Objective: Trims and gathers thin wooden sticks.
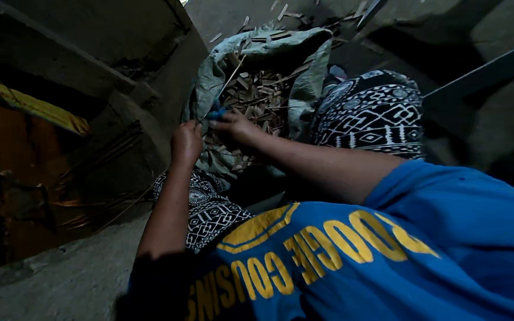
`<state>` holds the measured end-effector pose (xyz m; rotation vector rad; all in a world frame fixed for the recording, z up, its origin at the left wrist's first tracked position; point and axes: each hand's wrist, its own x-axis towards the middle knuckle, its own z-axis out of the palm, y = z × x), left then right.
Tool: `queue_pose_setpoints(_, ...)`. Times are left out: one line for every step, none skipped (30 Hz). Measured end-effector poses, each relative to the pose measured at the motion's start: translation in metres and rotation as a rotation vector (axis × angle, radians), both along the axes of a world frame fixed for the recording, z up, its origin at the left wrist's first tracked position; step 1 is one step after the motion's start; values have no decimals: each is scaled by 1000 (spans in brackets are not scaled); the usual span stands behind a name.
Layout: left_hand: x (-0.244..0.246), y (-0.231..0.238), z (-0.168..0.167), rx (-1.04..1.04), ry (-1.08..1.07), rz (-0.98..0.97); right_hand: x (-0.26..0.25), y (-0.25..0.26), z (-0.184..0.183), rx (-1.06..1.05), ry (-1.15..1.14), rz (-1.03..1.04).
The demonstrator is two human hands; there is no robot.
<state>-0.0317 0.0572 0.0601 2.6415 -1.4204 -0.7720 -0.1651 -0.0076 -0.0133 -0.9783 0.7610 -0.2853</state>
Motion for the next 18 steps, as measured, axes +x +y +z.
queue_pose_setpoints(-2, -2, 1, 6, 16, 15, 0, 5, 2, 10, -16, 51)
queue_pose_setpoints(-2, -3, 2, 8, 37, 27, 0, 8, 3, 25, -30, 67)
queue_pose_setpoints(-2, -3, 2, 4, 62, 38, 0, 8, 2, 32, -37, 58)
queue_pose_setpoints(-1, -1, 0, -16, 86, 43, 0, 7, 2, 27, -33, 37)
queue_pose_setpoints(1, 1, -2, -39, 110, 44, 1, 4, 2, 17, -16, 0)
queue_pose_setpoints(3, 3, -3, -52, 125, 44, 1, 2, 1, 6, -1, -30)
queue_pose_setpoints(4, 5, -3, -50, 131, 44, 1, 0, 0, 0, 6, -46)
queue_pose_setpoints(4, 6, -2, -42, 133, 43, 2, -1, -2, -11, 10, -58)
queue_pose_setpoints(5, 7, -2, -33, 129, 36, 3, -2, -4, -25, 13, -67)
queue_pose_setpoints(6, 8, -2, -28, 125, 25, 4, -2, -5, -39, 20, -74)
queue_pose_setpoints(7, 9, -1, -21, 125, 16, 4, -3, -6, -52, 33, -81)
queue_pose_setpoints(7, 10, 0, -9, 125, 8, 4, -4, -8, -70, 54, -96)
queue_pose_setpoints(8, 11, 2, 4, 126, 0, 5, -8, -11, -90, 83, -123)
queue_pose_setpoints(8, 13, 3, 13, 127, -6, 4, -15, -16, -106, 124, -153)
queue_pose_setpoints(10, 16, 4, 13, 126, -6, 2, -22, -18, -108, 159, -175)
queue_pose_setpoints(11, 19, 3, 8, 123, -7, 1, -29, -20, -108, 191, -208)
queue_pose_setpoints(13, 22, 4, 15, 123, -4, -1, -36, -22, -87, 210, -255)
queue_pose_setpoints(15, 25, 5, 23, 116, -5, -2, -42, -26, -64, 223, -317)
